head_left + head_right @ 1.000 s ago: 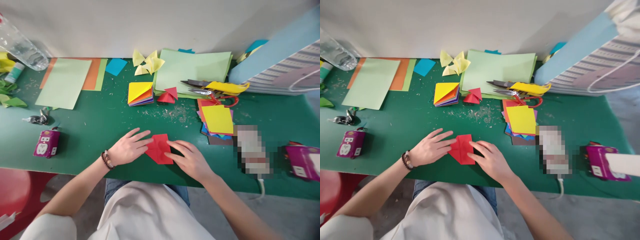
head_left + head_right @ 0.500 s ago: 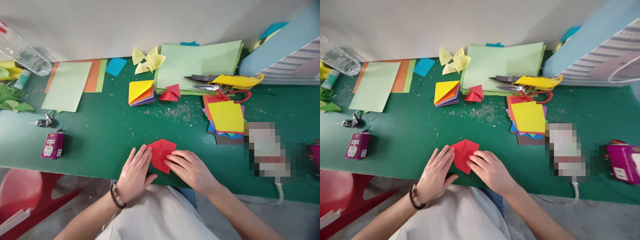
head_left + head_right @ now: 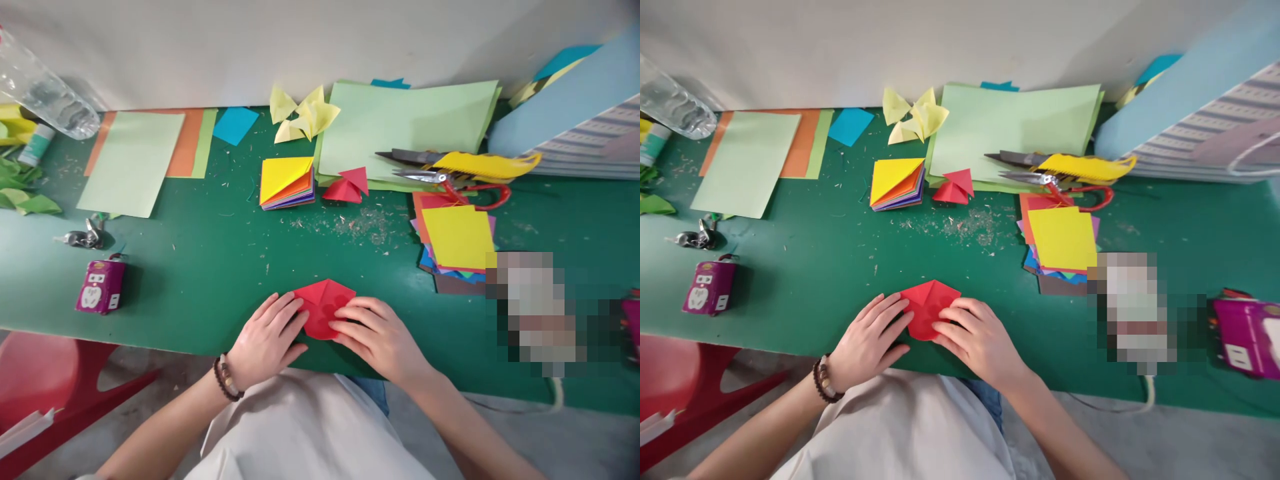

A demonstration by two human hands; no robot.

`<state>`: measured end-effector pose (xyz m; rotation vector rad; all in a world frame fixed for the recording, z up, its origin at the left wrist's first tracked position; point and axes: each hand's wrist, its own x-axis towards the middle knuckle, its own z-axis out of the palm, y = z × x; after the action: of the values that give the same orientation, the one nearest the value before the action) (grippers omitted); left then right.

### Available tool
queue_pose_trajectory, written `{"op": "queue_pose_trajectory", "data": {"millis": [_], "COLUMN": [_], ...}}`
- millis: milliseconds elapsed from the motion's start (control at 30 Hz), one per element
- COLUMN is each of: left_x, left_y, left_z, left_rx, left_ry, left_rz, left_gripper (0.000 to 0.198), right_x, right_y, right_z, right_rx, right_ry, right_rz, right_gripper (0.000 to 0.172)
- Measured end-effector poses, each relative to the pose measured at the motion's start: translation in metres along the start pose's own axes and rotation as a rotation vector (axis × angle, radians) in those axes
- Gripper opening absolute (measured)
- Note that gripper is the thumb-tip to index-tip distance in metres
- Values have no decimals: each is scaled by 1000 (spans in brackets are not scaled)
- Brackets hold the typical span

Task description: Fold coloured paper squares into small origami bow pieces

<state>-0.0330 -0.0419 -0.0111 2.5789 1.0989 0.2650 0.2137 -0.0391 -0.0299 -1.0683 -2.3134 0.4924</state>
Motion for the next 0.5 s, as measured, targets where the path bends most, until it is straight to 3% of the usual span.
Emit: {"op": "queue_pose_trajectory", "data": {"millis": [133, 500], "left_x": [-6, -6], "left_y": [-7, -19], "left_z": [-3, 0], "left_rx": [-13, 6], "left_ry": [-27, -37], "left_rz": [63, 243], "left_gripper": [32, 37], "right_x": [9, 21], "right_y": [-6, -21], "right_z": [4, 11], "right_rx": [34, -61], "right_ry": [0, -33], "right_rz": [110, 398], "right_gripper": [7, 15]}}
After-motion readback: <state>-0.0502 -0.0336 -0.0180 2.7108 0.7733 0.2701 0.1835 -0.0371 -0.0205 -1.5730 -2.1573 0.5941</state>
